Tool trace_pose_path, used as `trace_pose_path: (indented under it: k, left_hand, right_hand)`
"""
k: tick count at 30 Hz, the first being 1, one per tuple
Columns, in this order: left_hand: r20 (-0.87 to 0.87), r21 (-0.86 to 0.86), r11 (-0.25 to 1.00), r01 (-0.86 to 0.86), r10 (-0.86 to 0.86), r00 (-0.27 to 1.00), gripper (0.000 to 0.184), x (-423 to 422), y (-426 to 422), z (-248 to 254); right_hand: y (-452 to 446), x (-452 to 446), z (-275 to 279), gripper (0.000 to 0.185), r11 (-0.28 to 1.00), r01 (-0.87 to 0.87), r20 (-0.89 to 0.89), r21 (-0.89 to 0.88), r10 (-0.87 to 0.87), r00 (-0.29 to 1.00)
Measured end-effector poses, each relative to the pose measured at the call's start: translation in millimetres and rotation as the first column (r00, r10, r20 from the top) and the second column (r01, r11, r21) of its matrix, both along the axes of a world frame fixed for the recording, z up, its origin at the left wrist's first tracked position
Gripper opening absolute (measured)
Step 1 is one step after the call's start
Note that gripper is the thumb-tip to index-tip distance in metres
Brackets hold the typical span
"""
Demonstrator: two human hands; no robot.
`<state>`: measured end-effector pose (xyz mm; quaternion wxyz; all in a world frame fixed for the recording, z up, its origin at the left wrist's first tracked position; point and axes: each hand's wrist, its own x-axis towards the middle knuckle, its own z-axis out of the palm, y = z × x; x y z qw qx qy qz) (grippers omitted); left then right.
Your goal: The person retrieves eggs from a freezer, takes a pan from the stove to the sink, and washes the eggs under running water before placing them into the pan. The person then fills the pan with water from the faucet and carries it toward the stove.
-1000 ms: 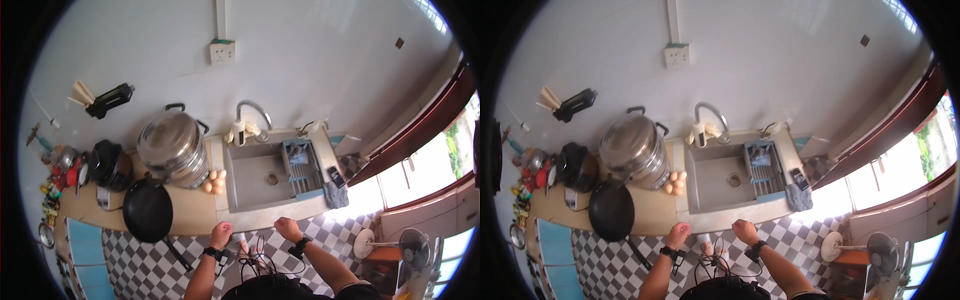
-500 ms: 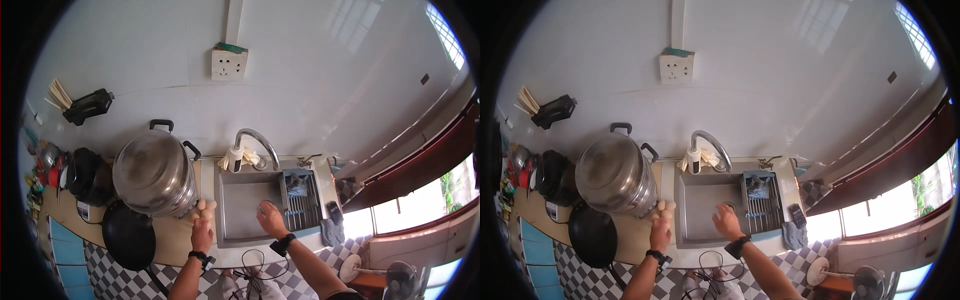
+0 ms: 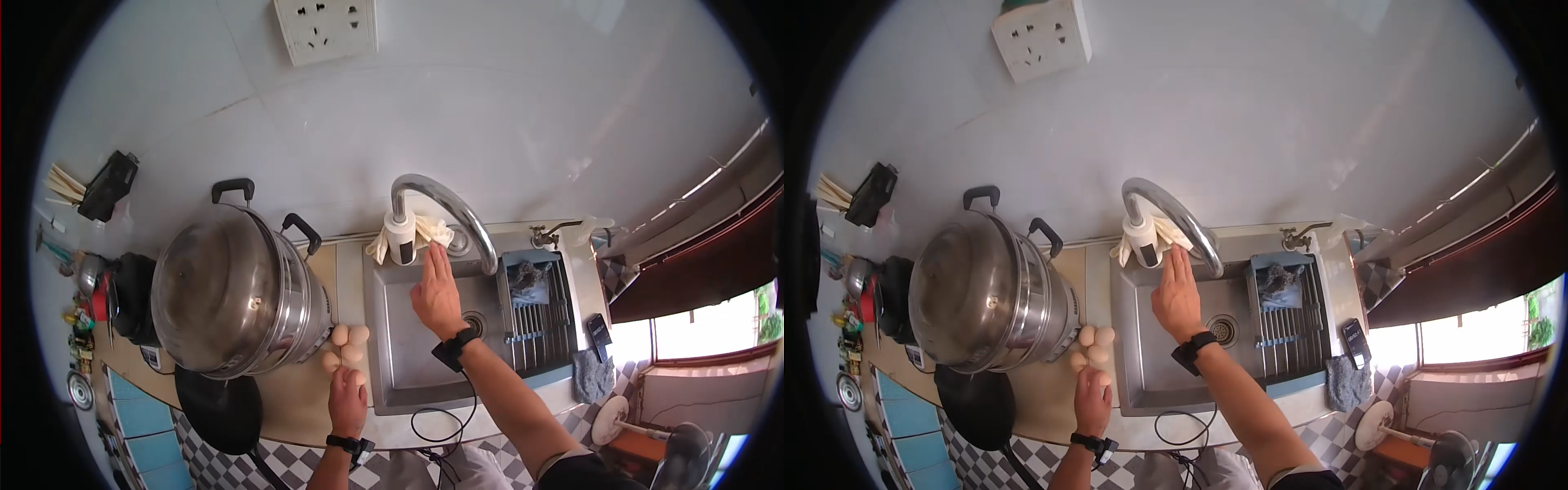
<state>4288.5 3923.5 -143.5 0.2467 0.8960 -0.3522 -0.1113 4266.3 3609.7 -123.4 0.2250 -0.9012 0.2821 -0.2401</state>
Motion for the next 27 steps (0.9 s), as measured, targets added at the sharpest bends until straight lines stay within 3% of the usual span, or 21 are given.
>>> trace_pose_path:
  k: [7, 14, 16, 20, 22, 26, 27]
  left_hand:
    - [0.006, -0.014, 1.0, 0.015, -0.015, 1.0, 0.03, 4.5, -12.3, 2.8]
    - [0.03, -0.047, 0.998, 0.049, -0.047, 0.998, 0.035, -6.6, -17.6, 5.8]
    - [-0.201, -0.187, 0.978, -0.091, 0.052, 0.978, 0.04, -15.5, -20.0, 9.0]
    - [-0.284, -0.299, 0.943, -0.147, 0.059, 0.957, 0.042, -26.1, -31.7, 18.2]
    - [-0.406, -0.4, 0.888, -0.226, 0.05, 0.913, 0.04, -28.0, -43.0, 24.8]
    - [-0.408, -0.434, 0.879, -0.195, 0.001, 0.913, 0.039, -26.7, -53.7, 26.1]
    - [-0.484, -0.446, 0.861, -0.243, -0.004, 0.875, 0.039, -25.9, -54.5, 20.5]
  right_hand:
    - [1.2, -0.9, 0.7, 0.075, 0.998, 0.016, 0.021, 0.052, -0.017, 1.0]
    - [4.8, 0.3, 0.5, 0.074, 0.992, 0.05, 0.037, 0.113, -0.054, 0.998]
    - [4.7, 0.9, 0.0, 0.073, 0.99, 0.055, 0.052, 0.127, -0.062, 0.997]
    - [9.0, -1.6, -8.6, 0.073, 0.983, 0.07, 0.066, 0.168, -0.082, 0.994]
    - [14.0, -5.4, -13.4, 0.074, 0.974, 0.083, 0.072, 0.212, -0.1, 0.992]
    - [20.4, -5.8, -21.0, 0.075, 0.976, 0.097, 0.066, 0.197, -0.112, 0.991]
    - [20.0, -5.0, -22.7, 0.076, 0.973, 0.1, 0.048, 0.21, -0.112, 0.993]
